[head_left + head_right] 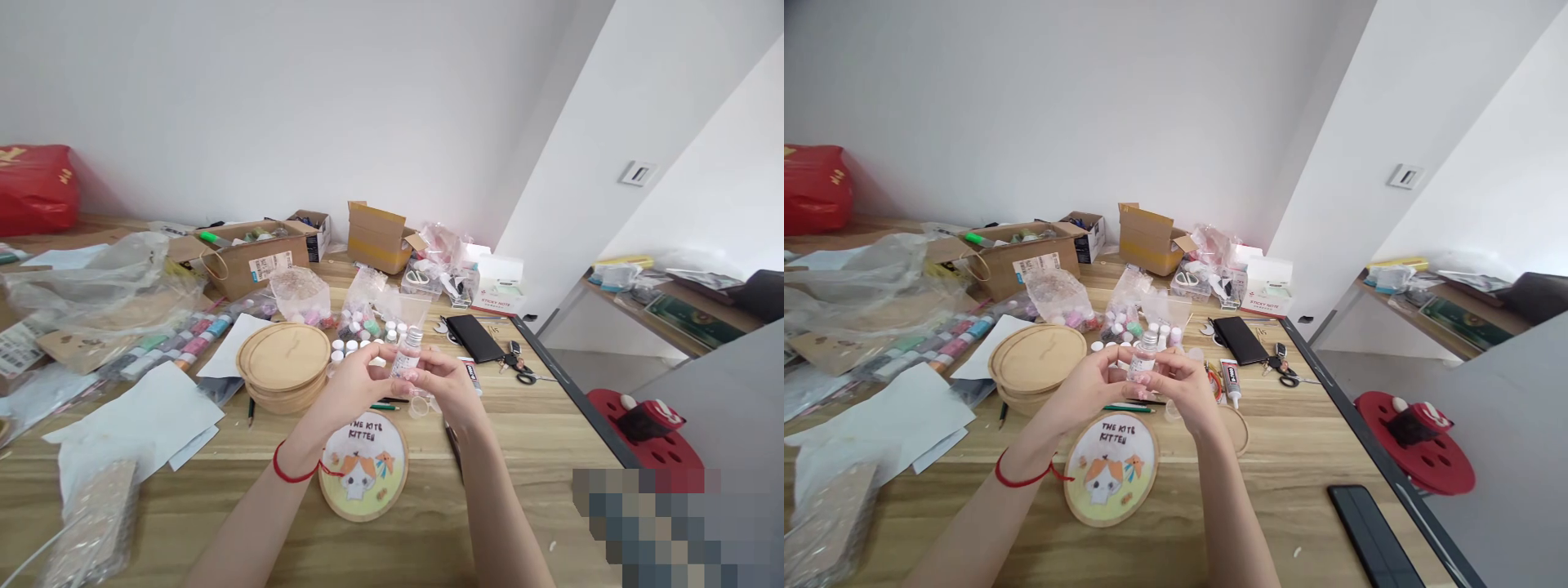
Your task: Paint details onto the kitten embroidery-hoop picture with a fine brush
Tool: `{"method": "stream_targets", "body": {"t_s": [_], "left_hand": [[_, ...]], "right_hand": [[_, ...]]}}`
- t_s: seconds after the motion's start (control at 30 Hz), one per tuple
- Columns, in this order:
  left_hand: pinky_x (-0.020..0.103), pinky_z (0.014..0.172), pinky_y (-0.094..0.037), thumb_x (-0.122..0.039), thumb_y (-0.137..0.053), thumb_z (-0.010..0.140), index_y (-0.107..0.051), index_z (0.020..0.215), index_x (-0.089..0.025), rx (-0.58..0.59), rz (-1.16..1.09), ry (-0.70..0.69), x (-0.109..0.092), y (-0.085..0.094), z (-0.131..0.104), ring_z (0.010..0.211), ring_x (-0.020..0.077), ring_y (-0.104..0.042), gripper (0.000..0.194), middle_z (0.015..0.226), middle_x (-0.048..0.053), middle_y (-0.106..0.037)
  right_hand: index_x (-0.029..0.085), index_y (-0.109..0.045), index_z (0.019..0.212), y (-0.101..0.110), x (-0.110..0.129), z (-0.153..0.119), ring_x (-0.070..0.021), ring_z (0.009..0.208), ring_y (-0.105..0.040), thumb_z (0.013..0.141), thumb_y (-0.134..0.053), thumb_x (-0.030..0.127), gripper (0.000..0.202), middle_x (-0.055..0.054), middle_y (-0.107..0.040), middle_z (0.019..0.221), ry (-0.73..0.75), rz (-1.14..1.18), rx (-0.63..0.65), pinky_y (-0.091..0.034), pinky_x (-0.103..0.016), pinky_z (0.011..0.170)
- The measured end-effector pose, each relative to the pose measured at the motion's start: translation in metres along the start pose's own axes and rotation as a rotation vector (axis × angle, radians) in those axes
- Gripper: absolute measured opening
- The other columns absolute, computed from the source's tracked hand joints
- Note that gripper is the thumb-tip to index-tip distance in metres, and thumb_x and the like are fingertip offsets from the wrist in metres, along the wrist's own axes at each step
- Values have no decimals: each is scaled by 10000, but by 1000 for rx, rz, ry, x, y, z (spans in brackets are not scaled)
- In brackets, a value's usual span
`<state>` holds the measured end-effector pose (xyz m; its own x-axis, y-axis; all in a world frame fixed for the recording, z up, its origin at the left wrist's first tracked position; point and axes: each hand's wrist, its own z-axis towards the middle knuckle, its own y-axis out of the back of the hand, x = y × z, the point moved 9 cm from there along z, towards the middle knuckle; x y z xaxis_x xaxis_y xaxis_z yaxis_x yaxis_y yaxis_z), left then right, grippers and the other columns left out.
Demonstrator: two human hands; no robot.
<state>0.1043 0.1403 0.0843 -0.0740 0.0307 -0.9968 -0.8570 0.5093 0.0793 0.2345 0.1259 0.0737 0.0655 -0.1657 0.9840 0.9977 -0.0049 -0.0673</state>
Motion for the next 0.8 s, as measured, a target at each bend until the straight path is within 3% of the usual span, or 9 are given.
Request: {"method": "stream_targets", "body": {"t_s": [0.2, 0.33, 0.47, 0.57, 0.67, 0.8], "left_hand": [[352, 846, -549, -393, -815, 666, -717, 881, -210, 18, 349, -138, -12, 17, -3, 1011, 261, -683, 298, 1219, 77, -665], [378, 940, -524, -411, -791, 718, -678, 1125, -252, -74, 330, -175, -18, 40, -6, 1161, 278, -622, 451, 1248, 70, -665], [382, 978, -503, -430, -628, 885, -679, 1150, -216, -179, 259, -333, -38, 52, -12, 1158, 258, -624, 345, 1260, 91, -665], [388, 1008, -483, -410, -597, 913, -696, 1152, -194, -194, 219, -396, -47, 49, -15, 1158, 258, -626, 337, 1214, 95, -696], [388, 1008, -488, -391, -638, 891, -654, 1249, -204, -110, 113, -363, -45, 41, -13, 1165, 262, -631, 404, 1196, 90, -711], [374, 958, -514, -375, -679, 864, -668, 1233, -208, -18, -2, -302, -36, 33, -7, 1151, 266, -639, 405, 1238, 95, -691]], "right_hand": [[259, -786, 873, 8, 10, 1, -164, 762, -534, 639, -844, 424, 293, -23, -631, 855, 83, -173, -87, -454, -314, 732], [268, -779, 877, 5, 8, 1, -210, 978, -583, 618, -856, 381, 293, -57, -638, 1113, 63, -122, -77, -481, -318, 811], [252, -777, 883, -6, 7, -2, -248, 1106, -586, 619, -851, 382, 303, -67, -657, 1162, 1, -70, -27, -489, -344, 887], [228, -781, 872, -18, 8, -4, -252, 1079, -610, 614, -847, 402, 318, -69, -693, 1111, -41, -100, 31, -481, -359, 921], [219, -786, 858, -31, 9, -6, -246, 1040, -630, 615, -842, 421, 321, -64, -716, 1067, -78, -90, 100, -483, -359, 924], [222, -792, 897, -39, 7, -9, -233, 979, -653, 604, -852, 408, 353, -59, -741, 1017, -107, -70, 147, -498, -367, 901]]}}
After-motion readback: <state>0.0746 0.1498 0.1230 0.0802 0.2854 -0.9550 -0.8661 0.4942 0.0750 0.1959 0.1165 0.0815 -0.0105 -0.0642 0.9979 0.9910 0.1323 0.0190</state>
